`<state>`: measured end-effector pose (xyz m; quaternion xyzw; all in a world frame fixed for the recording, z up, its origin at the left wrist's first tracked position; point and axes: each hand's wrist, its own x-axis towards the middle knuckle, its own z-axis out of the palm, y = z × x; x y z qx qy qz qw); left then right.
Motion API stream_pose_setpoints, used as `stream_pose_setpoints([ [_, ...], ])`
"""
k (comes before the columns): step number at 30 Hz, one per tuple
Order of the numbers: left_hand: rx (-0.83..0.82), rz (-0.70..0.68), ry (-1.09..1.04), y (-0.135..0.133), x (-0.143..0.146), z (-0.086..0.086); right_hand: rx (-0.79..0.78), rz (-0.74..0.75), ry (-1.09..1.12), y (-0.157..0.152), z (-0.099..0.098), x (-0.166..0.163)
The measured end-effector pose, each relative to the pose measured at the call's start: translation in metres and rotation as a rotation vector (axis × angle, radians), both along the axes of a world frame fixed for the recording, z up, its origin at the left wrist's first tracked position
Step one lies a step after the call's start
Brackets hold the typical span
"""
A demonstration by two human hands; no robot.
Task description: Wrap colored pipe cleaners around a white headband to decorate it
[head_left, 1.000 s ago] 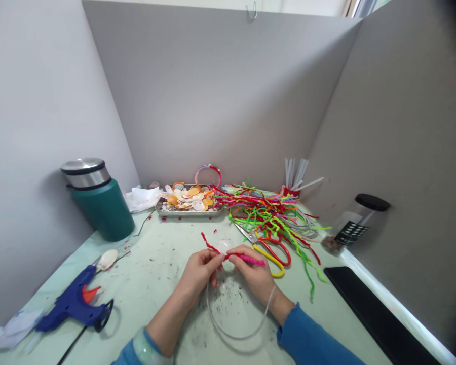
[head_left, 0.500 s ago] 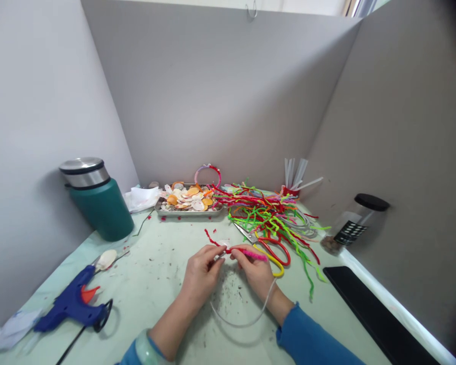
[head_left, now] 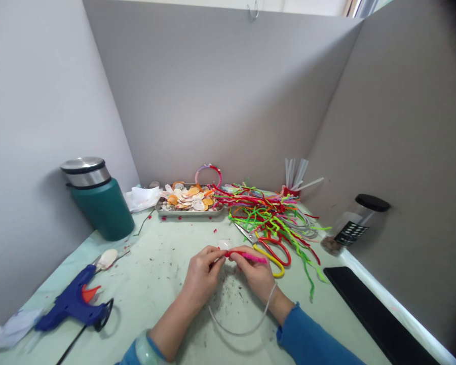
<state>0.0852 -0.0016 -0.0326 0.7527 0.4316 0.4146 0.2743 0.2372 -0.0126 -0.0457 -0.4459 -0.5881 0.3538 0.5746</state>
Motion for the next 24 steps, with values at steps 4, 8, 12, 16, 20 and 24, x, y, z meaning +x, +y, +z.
stream_pose_setpoints([
  [4,-0.039,-0.03,-0.068,0.001,-0.001,-0.002,0.014,0.018,-0.019,-0.002,0.002,0.001],
  [8,-0.175,0.008,-0.174,0.002,-0.002,-0.002,0.024,0.072,-0.058,-0.003,0.004,0.0],
  [12,-0.351,0.049,-0.308,0.002,-0.001,0.001,0.087,0.048,-0.108,-0.001,0.0,-0.001],
  [16,-0.495,0.011,-0.452,0.001,0.0,0.006,0.105,0.03,-0.194,0.001,-0.004,-0.002],
  [20,-0.565,-0.039,-0.538,0.002,0.0,0.004,0.132,0.102,-0.3,-0.002,-0.001,-0.002],
  [24,-0.572,-0.045,-0.554,0.006,-0.001,-0.004,0.146,0.118,-0.383,-0.004,0.001,-0.003],
])
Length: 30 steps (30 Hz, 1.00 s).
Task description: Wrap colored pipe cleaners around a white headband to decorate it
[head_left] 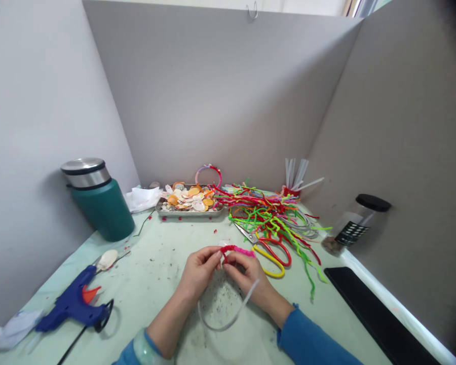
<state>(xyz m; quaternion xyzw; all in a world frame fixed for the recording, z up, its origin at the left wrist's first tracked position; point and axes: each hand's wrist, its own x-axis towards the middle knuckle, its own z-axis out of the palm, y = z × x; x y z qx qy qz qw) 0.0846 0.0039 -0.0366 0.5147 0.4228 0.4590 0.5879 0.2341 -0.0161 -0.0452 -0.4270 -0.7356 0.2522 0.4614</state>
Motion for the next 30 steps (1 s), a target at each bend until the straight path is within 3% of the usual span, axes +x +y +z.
stream_pose_setpoints([
  [4,0.057,0.063,0.078,0.003,0.0,-0.005,0.042,-0.011,-0.041,-0.002,-0.002,-0.001],
  [12,0.349,0.045,0.417,-0.002,-0.001,0.001,-0.177,0.129,0.11,-0.009,-0.008,0.0],
  [18,0.474,0.074,0.621,-0.003,-0.003,0.002,-0.174,0.129,0.086,-0.01,-0.007,0.0],
  [26,0.472,0.094,0.599,-0.004,-0.004,0.005,-0.106,0.104,0.007,-0.013,-0.002,0.001],
  [30,0.49,0.072,0.553,-0.005,-0.005,0.007,-0.084,-0.015,-0.051,-0.011,0.001,0.0],
])
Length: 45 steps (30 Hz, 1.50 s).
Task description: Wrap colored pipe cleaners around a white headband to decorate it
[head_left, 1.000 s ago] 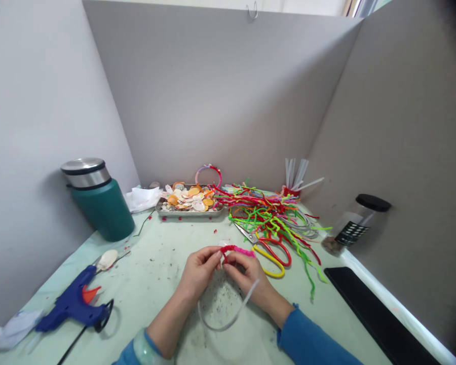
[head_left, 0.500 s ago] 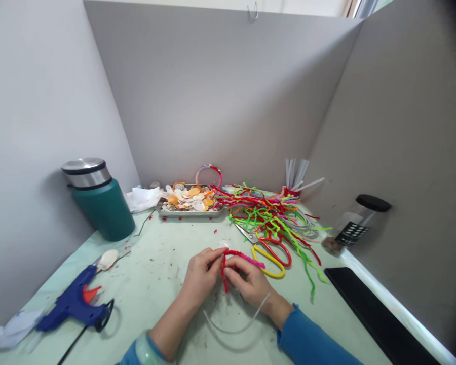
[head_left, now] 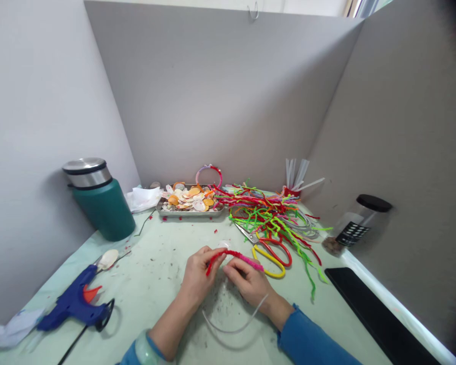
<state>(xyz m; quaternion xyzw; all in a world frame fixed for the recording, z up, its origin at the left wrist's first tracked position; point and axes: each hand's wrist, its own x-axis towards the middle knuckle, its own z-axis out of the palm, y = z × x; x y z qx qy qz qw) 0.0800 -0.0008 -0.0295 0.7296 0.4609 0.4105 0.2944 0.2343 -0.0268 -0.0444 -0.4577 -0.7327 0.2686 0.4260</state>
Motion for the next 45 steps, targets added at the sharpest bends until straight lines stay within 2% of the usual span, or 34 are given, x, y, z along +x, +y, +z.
stream_pose_setpoints([
  [7,-0.099,0.02,-0.11,0.0005,0.0013,-0.0016,-0.004,-0.118,0.173,0.0067,0.0018,0.0003],
  [14,-0.222,-0.026,-0.215,0.0001,0.0049,0.0014,0.061,-0.145,0.211,0.0057,0.0073,0.0002],
  [16,-0.326,-0.034,-0.272,0.0012,0.0058,0.0002,0.07,-0.15,0.211,0.0059,0.0071,0.0003],
  [20,-0.633,-0.086,-0.419,0.0023,0.0057,-0.0007,0.079,-0.104,0.226,0.0072,0.0047,0.0002],
  [23,-0.742,-0.127,-0.484,0.0011,0.0053,0.0014,0.077,-0.091,0.231,0.0078,0.0033,-0.0002],
  [32,-0.64,-0.063,-0.42,0.001,0.0082,-0.0017,0.036,-0.133,0.214,0.007,0.0044,0.0009],
  [40,-0.811,-0.194,-0.567,-0.0011,0.0032,0.0041,-0.014,-0.051,0.275,0.0066,0.0036,0.0018],
  [45,-0.693,-0.047,-0.429,0.001,0.0061,-0.0014,-0.015,-0.146,0.274,0.0092,0.0014,0.002],
])
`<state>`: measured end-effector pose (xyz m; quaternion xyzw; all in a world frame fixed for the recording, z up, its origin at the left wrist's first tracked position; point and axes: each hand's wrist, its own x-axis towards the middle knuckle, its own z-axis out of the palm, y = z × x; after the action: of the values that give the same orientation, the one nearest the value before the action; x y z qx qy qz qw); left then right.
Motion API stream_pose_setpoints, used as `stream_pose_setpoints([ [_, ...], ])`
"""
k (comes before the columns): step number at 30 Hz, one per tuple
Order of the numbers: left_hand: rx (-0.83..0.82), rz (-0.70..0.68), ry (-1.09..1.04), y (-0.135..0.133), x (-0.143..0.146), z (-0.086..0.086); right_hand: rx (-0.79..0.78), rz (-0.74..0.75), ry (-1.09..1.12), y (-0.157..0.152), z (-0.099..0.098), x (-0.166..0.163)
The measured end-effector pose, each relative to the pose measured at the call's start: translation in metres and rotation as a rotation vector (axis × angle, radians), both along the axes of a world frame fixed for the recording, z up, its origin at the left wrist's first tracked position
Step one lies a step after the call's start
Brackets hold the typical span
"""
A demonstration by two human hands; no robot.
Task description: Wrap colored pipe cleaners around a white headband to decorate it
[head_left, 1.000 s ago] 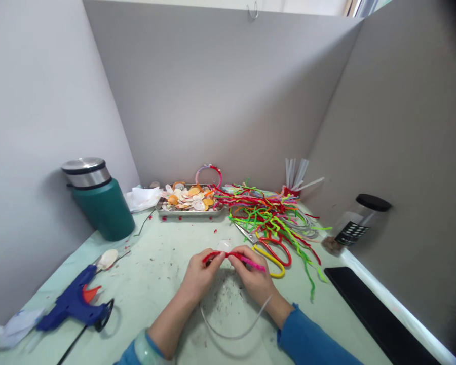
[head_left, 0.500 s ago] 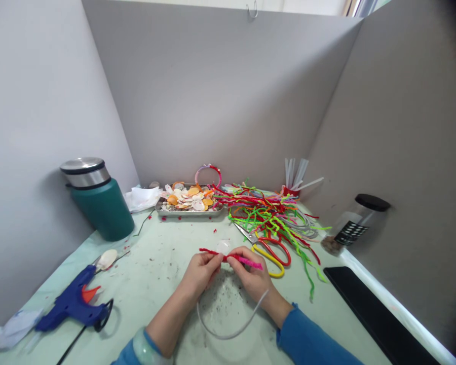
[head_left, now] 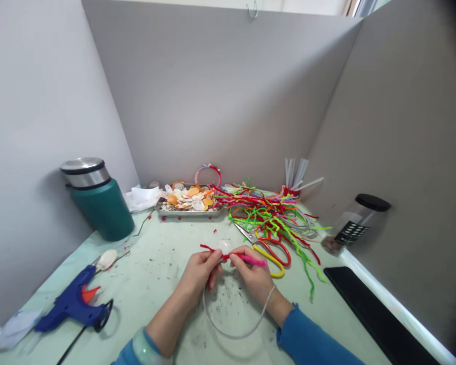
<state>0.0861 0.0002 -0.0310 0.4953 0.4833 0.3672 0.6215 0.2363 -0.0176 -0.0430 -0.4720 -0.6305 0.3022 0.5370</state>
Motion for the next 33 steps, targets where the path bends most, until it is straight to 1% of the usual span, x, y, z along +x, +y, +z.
stream_pose_setpoints([
  [4,0.196,0.123,0.095,0.0031,0.0011,-0.0036,-0.043,-0.091,0.026,0.0034,-0.0046,0.0019],
  [6,0.32,0.148,0.125,0.0034,0.0002,-0.0036,-0.061,-0.107,0.049,0.0051,-0.0071,0.0027],
  [10,0.621,0.107,0.25,0.0002,-0.0018,-0.0009,-0.064,-0.111,0.079,0.0071,-0.0097,0.0031],
  [13,0.749,0.079,0.353,-0.0025,-0.0023,-0.0002,-0.066,-0.1,0.085,0.0075,-0.0098,0.0031],
  [17,0.805,0.065,0.414,-0.0022,-0.002,-0.0036,-0.056,-0.082,0.077,0.0071,-0.0099,0.0031],
  [21,0.838,0.063,0.421,-0.0006,-0.0017,-0.0053,-0.036,-0.066,0.069,0.0058,-0.0097,0.0028],
  [33,0.778,0.015,0.404,0.0004,-0.0016,-0.0038,-0.029,-0.036,0.035,0.001,-0.0051,0.0034],
])
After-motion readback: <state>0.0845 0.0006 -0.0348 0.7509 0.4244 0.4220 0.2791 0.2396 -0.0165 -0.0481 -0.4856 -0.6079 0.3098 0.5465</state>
